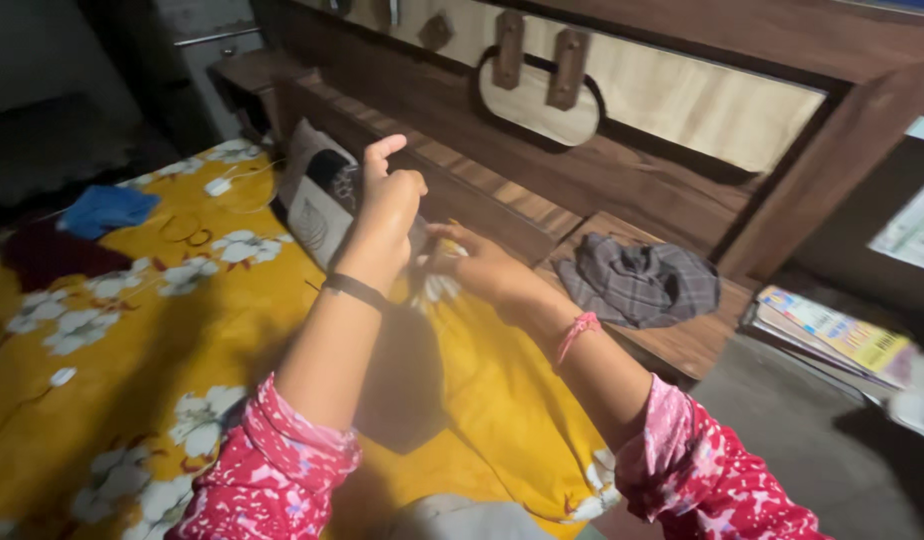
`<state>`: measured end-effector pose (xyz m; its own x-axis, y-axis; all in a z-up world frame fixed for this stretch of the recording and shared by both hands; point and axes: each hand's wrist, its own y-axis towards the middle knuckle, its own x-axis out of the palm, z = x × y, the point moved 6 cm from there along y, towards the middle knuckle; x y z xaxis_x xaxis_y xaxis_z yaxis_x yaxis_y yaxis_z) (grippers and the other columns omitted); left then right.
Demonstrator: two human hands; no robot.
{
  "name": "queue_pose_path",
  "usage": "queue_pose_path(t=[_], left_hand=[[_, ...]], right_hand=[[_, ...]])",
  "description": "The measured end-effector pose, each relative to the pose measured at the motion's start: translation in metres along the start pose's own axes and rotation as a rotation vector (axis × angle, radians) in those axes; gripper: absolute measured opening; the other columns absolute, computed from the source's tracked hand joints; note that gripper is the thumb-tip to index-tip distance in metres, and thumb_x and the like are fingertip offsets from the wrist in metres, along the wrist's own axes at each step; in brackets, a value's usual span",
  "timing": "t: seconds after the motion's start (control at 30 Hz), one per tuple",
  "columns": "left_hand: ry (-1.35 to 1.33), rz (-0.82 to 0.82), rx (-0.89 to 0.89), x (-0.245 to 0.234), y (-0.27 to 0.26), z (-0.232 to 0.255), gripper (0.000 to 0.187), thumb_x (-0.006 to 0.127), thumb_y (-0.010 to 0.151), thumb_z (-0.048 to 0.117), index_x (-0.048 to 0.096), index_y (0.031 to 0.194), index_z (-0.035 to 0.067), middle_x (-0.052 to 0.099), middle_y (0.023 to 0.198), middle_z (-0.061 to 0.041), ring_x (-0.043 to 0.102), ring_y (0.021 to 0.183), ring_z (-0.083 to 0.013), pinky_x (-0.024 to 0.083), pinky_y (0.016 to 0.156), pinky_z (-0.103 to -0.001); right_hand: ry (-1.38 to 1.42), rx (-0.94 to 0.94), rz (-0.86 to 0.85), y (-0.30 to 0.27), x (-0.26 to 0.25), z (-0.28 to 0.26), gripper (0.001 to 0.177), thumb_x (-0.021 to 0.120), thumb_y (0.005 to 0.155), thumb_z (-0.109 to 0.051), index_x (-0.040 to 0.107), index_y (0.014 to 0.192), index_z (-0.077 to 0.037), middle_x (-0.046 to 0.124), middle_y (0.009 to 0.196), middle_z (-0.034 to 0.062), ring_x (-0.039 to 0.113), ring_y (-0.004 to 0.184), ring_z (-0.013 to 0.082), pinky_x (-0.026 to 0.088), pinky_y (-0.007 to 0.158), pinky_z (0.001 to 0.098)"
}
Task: The person removes several clothing items, including a light blue shirt, navy pants, a maroon sweater, and patterned socks, from a metal closet one by one, holds them up by hand, and then places them back inside or onto a nearby bed.
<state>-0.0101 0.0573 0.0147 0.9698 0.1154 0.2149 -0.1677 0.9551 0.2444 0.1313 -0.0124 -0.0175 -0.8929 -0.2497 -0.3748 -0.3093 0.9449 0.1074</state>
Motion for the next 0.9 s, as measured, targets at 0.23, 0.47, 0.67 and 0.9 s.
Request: queue_pose_path(t=[0.23, 0.47, 0.67, 0.9], left_hand=[[-0.031, -0.315, -0.110, 0.116, -0.029, -0.018, 0.035, 0.063, 0.085, 0.009, 0.066, 0.120, 0.009, 0.061, 0.115, -0.011, 0.056, 0.106, -0.0202, 0.050, 0.079, -0.039], [-0.156, -0.753, -0.113, 0.266, -0.135, -0.009, 0.022, 0.062, 0.092, 0.012, 0.070, 0.112, 0.006, 0.071, 0.098, -0.004, 0.066, 0.087, -0.0118, 0.054, 0.076, -0.028], [0.063, -0.906, -0.104, 0.370, -0.221, -0.006, 0.022, 0.062, 0.091, 0.016, 0.072, 0.109, 0.009, 0.073, 0.097, -0.001, 0.065, 0.085, -0.0099, 0.050, 0.076, -0.028], [-0.005, -1.173, -0.148, 0.528, -0.346, -0.015, 0.023, 0.060, 0.092, 0.019, 0.072, 0.110, 0.011, 0.074, 0.100, -0.001, 0.066, 0.087, -0.0102, 0.051, 0.077, -0.027]], right_hand=[[0.202, 0.129, 0.116, -0.069, -0.091, 0.011, 0.065, 0.069, 0.087, -0.033, 0.054, 0.148, -0.017, 0.066, 0.133, 0.0074, 0.059, 0.115, 0.0219, 0.049, 0.091, 0.0354], [0.294, 0.169, 0.339, -0.181, -0.210, 0.021, 0.047, 0.065, 0.094, -0.027, 0.057, 0.139, -0.015, 0.064, 0.129, -0.0012, 0.056, 0.125, 0.0134, 0.044, 0.102, 0.0415], [0.306, 0.165, 0.489, -0.305, -0.301, 0.016, 0.049, 0.063, 0.093, -0.030, 0.057, 0.139, -0.016, 0.066, 0.129, 0.0003, 0.057, 0.125, 0.0143, 0.043, 0.104, 0.0435], [0.245, 0.195, 0.741, -0.477, -0.401, 0.013, 0.050, 0.064, 0.092, -0.032, 0.059, 0.140, -0.016, 0.065, 0.120, -0.0004, 0.058, 0.118, 0.0129, 0.046, 0.102, 0.0425]])
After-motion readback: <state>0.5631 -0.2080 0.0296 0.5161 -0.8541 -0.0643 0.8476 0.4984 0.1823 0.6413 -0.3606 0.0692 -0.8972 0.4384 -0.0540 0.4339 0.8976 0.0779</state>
